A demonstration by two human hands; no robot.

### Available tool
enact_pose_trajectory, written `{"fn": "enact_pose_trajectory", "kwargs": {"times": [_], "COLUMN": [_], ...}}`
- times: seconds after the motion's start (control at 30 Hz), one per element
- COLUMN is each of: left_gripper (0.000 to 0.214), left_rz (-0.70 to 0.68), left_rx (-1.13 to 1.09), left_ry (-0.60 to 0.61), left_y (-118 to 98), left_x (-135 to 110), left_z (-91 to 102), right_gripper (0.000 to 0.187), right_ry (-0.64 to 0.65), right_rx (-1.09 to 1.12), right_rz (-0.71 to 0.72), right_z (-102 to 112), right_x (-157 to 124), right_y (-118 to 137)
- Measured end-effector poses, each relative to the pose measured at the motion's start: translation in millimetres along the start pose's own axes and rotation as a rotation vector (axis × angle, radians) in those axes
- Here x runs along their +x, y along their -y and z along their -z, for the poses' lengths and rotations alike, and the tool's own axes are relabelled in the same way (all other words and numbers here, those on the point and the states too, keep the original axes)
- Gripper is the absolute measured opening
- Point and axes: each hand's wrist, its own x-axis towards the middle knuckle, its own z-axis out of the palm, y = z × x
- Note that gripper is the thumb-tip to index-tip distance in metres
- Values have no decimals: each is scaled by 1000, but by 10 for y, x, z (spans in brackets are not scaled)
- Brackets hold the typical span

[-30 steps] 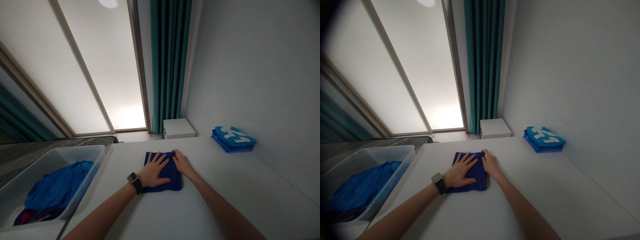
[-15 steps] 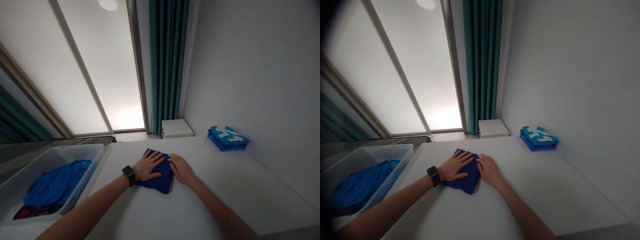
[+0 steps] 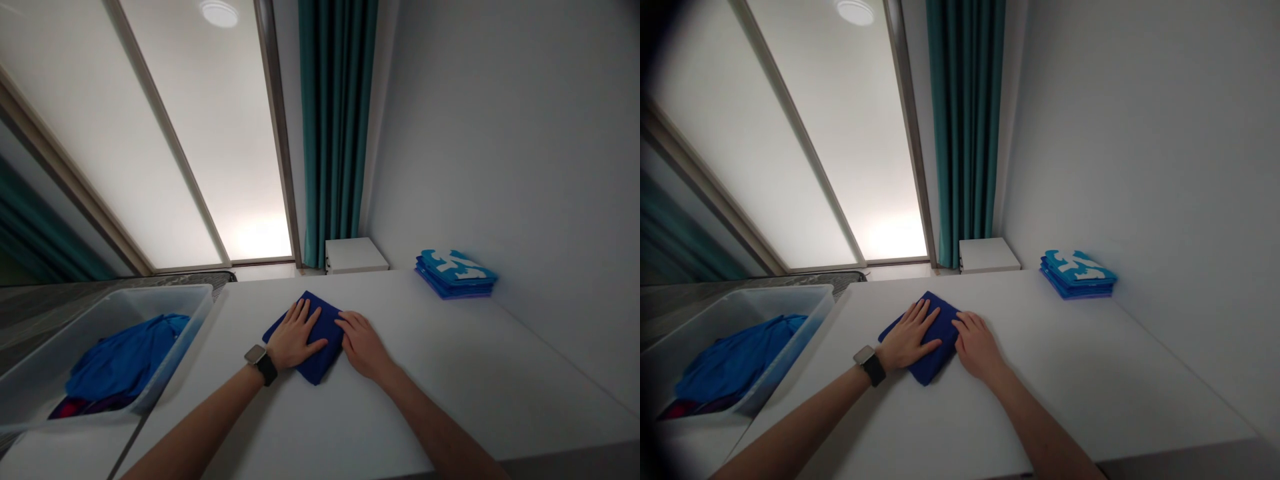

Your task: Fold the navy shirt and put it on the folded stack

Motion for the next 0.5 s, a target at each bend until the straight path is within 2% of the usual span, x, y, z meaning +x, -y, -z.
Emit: {"fn": "enact_pose_trajectory", "kwargs": {"times": [0.13, 0.33, 0.5], "left_gripper": [83, 89, 82], "left_rz": [-127, -198, -189], "left_rx": [-41, -67, -29], "left_ry": [57, 118, 86], "left_y": [158, 227, 183], "left_x": [22, 50, 24], "left_z": [33, 71, 90], "right_gripper": [39, 33, 35], "right_ry": [-9, -4, 48], "right_rx": [31, 86, 100], "right_rz": [166, 105, 75], "right_z": [-3, -90, -65], "right_x": [-7, -39, -34], "right_y": [75, 101, 74]}}
